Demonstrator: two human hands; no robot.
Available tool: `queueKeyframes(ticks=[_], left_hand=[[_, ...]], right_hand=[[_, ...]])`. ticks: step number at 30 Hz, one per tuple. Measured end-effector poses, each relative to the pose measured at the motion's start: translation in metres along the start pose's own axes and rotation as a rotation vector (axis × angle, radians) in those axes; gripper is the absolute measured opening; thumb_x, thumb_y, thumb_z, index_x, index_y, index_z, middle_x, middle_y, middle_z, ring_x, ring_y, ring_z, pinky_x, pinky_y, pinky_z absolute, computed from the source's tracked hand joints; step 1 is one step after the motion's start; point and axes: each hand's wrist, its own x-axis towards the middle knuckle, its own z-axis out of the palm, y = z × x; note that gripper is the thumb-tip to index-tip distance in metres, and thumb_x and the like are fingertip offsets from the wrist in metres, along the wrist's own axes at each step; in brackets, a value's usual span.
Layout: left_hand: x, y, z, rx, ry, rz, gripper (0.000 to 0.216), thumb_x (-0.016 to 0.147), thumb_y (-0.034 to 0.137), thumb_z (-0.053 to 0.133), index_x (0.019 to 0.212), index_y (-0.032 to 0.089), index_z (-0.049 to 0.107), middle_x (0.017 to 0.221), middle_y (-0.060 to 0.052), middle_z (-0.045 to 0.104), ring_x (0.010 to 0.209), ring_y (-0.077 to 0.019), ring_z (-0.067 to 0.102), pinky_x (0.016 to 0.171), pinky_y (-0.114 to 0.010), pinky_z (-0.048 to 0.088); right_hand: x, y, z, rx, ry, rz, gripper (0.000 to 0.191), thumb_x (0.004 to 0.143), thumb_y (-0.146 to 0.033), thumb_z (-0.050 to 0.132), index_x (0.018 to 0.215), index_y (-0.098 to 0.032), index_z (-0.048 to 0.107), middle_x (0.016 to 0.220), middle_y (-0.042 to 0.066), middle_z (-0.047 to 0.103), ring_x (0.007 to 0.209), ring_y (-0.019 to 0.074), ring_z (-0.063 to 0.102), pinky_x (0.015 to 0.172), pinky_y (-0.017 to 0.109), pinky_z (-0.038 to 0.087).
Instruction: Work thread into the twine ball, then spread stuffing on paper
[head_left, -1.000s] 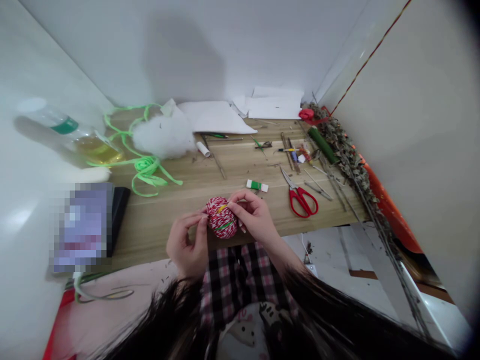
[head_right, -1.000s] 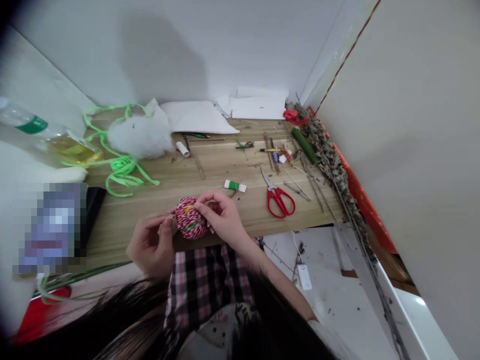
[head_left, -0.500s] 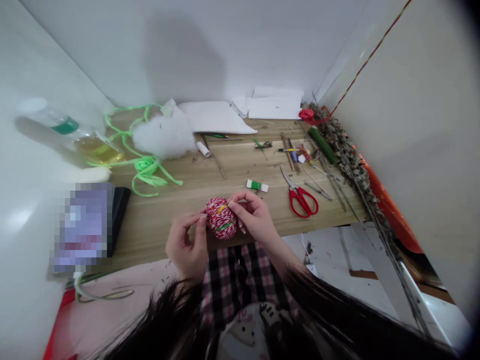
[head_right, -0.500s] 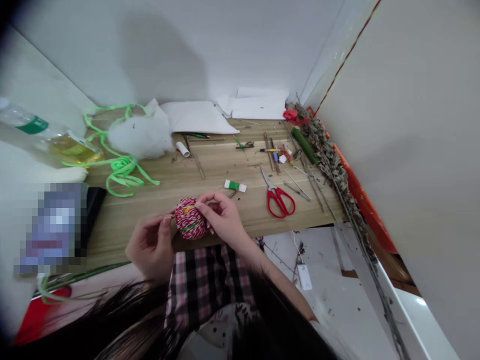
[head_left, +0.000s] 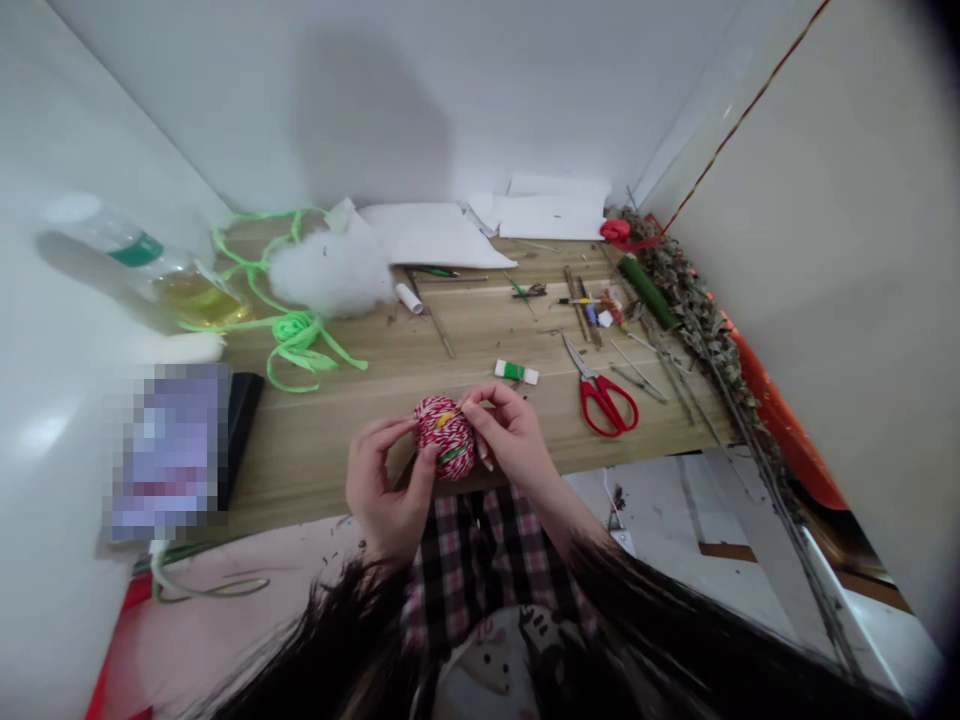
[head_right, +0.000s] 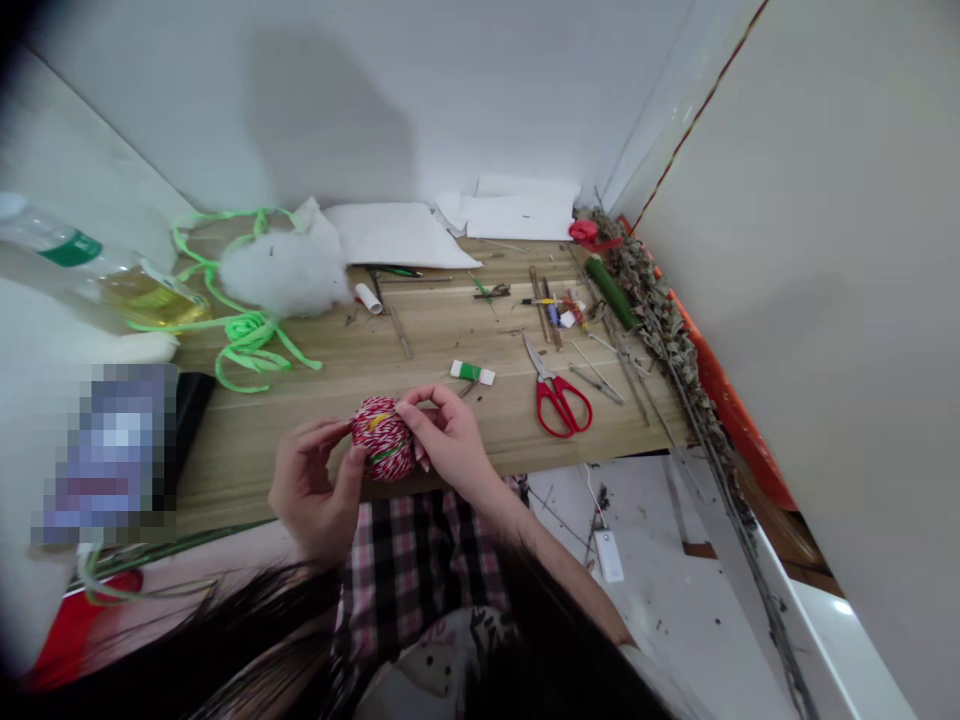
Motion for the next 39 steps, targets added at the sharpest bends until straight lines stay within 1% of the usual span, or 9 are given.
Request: queueKeyframes(ticks=[3, 7, 15, 26, 29, 31, 33, 36, 39], left_hand=[[-0.001, 0.0, 0.0, -0.032, -0.091, -0.015, 0.052, 0.08, 0.031, 0.075, 0.128, 0.021, 0.059, 0.123, -0.011, 0.064, 0.115, -0.0267, 0.063, 0.102, -0.047, 0.051], [-0.002, 0.001, 0.001, -0.012, -0.174, -0.038, 0.065, 0.079, 0.029, 0.075, 0.139, 0.023, 0.052, 0.132, -0.013, 0.061, 0.121, -0.0284, 0.06, 0.107, -0.05, 0.047], [-0.005, 0.0, 0.01, -0.174, -0.214, -0.108, 0.062, 0.083, 0.024, 0.071, 0.141, 0.024, 0.048, 0.138, -0.012, 0.055, 0.128, -0.0277, 0.056, 0.109, -0.046, 0.048], [-0.004, 0.0, 0.008, -0.097, -0.215, -0.057, 0.055, 0.084, 0.025, 0.07, 0.136, 0.024, 0.052, 0.134, -0.012, 0.056, 0.126, -0.0272, 0.055, 0.107, -0.047, 0.048], [-0.005, -0.001, 0.009, -0.097, -0.193, -0.051, 0.055, 0.083, 0.025, 0.07, 0.135, 0.024, 0.053, 0.133, -0.012, 0.056, 0.125, -0.0271, 0.056, 0.107, -0.047, 0.047], [-0.005, -0.002, 0.01, -0.108, -0.179, -0.045, 0.055, 0.083, 0.024, 0.07, 0.135, 0.024, 0.053, 0.132, -0.011, 0.057, 0.125, -0.0269, 0.056, 0.108, -0.047, 0.047], [-0.005, -0.002, 0.01, -0.112, -0.173, -0.039, 0.055, 0.083, 0.023, 0.07, 0.135, 0.024, 0.053, 0.132, -0.011, 0.058, 0.125, -0.0268, 0.056, 0.108, -0.047, 0.046], [-0.006, 0.0, 0.01, -0.109, -0.183, -0.046, 0.057, 0.083, 0.023, 0.071, 0.136, 0.024, 0.052, 0.133, -0.011, 0.057, 0.125, -0.027, 0.055, 0.108, -0.047, 0.047], [-0.006, 0.001, 0.011, -0.117, -0.179, -0.063, 0.057, 0.083, 0.023, 0.071, 0.136, 0.024, 0.052, 0.133, -0.011, 0.057, 0.126, -0.0268, 0.056, 0.108, -0.046, 0.047]], right_hand=[[-0.001, 0.0, 0.0, 0.006, -0.006, 0.002, 0.032, 0.083, -0.05, 0.07, 0.086, -0.022, 0.056, 0.047, -0.011, 0.048, 0.033, 0.0046, 0.037, 0.031, 0.015, 0.03], [-0.002, 0.002, -0.001, 0.011, 0.005, -0.007, 0.031, 0.083, -0.049, 0.07, 0.085, -0.022, 0.055, 0.048, -0.011, 0.048, 0.033, 0.0047, 0.038, 0.032, 0.015, 0.03], [-0.003, 0.003, -0.004, 0.014, 0.023, -0.018, 0.032, 0.085, -0.05, 0.068, 0.086, -0.022, 0.055, 0.045, -0.011, 0.047, 0.033, 0.0054, 0.037, 0.033, 0.016, 0.031], [-0.008, 0.001, -0.007, 0.066, -0.003, 0.006, 0.032, 0.088, -0.05, 0.063, 0.098, -0.02, 0.065, 0.045, -0.011, 0.045, 0.035, 0.0063, 0.035, 0.036, 0.018, 0.03], [-0.008, 0.001, -0.007, 0.013, 0.014, -0.001, 0.029, 0.082, -0.048, 0.07, 0.095, -0.022, 0.068, 0.062, -0.005, 0.059, 0.04, 0.0055, 0.038, 0.037, 0.019, 0.032], [-0.007, 0.002, -0.006, -0.021, 0.03, -0.035, 0.024, 0.079, -0.043, 0.074, 0.089, -0.022, 0.071, 0.088, 0.001, 0.067, 0.054, 0.0072, 0.051, 0.045, 0.02, 0.041], [-0.006, 0.003, -0.004, -0.033, 0.048, -0.093, 0.016, 0.078, -0.037, 0.077, 0.084, -0.022, 0.073, 0.103, 0.003, 0.067, 0.078, 0.012, 0.061, 0.065, 0.023, 0.052], [-0.004, 0.008, -0.002, -0.01, 0.084, -0.155, 0.008, 0.078, -0.03, 0.077, 0.08, -0.023, 0.073, 0.098, 0.002, 0.066, 0.097, 0.0158, 0.062, 0.09, 0.029, 0.051], [-0.004, 0.013, 0.0, 0.019, 0.124, -0.17, 0.009, 0.079, -0.029, 0.077, 0.077, -0.022, 0.071, 0.094, 0.001, 0.064, 0.093, 0.0152, 0.061, 0.091, 0.03, 0.05]])
